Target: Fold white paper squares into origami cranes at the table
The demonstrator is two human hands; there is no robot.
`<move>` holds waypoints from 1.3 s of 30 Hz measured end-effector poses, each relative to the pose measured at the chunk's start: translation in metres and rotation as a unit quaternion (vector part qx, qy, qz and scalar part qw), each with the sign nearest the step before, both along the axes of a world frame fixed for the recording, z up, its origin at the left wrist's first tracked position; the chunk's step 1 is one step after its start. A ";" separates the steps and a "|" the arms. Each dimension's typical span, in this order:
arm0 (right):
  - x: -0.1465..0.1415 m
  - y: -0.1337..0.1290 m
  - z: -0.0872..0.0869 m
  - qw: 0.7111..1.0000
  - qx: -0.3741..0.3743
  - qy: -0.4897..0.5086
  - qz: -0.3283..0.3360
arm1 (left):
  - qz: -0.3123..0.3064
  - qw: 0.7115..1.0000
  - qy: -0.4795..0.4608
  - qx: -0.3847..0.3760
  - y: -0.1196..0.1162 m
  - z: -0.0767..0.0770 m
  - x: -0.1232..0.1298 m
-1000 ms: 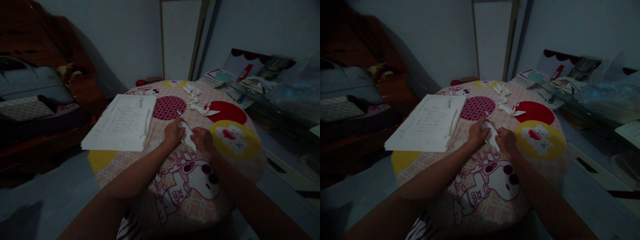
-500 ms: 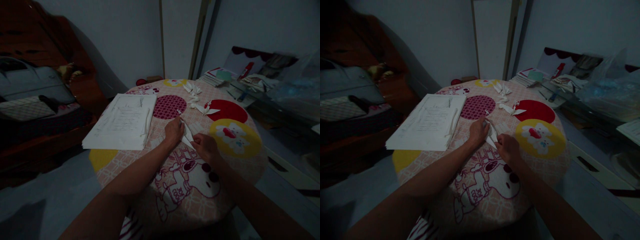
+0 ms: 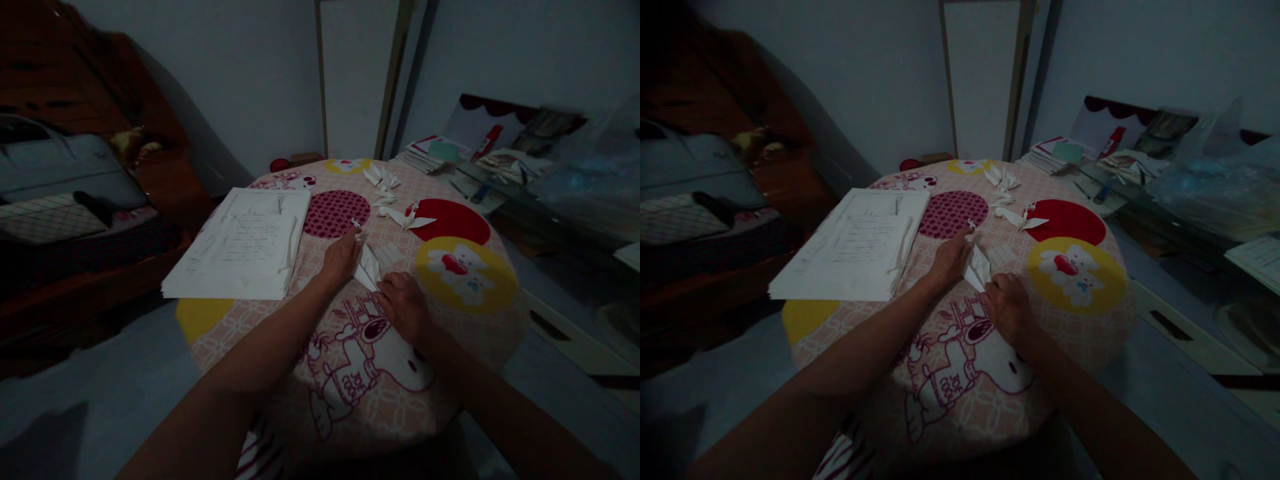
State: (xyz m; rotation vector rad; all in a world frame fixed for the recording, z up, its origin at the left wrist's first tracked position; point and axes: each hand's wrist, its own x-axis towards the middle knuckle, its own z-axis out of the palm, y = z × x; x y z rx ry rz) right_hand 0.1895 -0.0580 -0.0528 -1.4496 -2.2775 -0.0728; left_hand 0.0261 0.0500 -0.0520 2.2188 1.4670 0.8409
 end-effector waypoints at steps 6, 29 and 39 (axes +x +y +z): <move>0.005 0.003 -0.001 0.998 -0.005 0.003 0.057 | -0.137 0.982 -0.118 -0.053 0.015 0.003 -0.024; 0.010 0.006 -0.006 0.994 0.028 0.074 0.079 | -0.239 0.939 -0.169 -0.181 0.021 -0.004 -0.037; 0.004 -0.010 -0.017 0.996 0.004 -0.044 0.080 | -0.139 0.981 -0.095 -0.097 0.013 -0.003 -0.024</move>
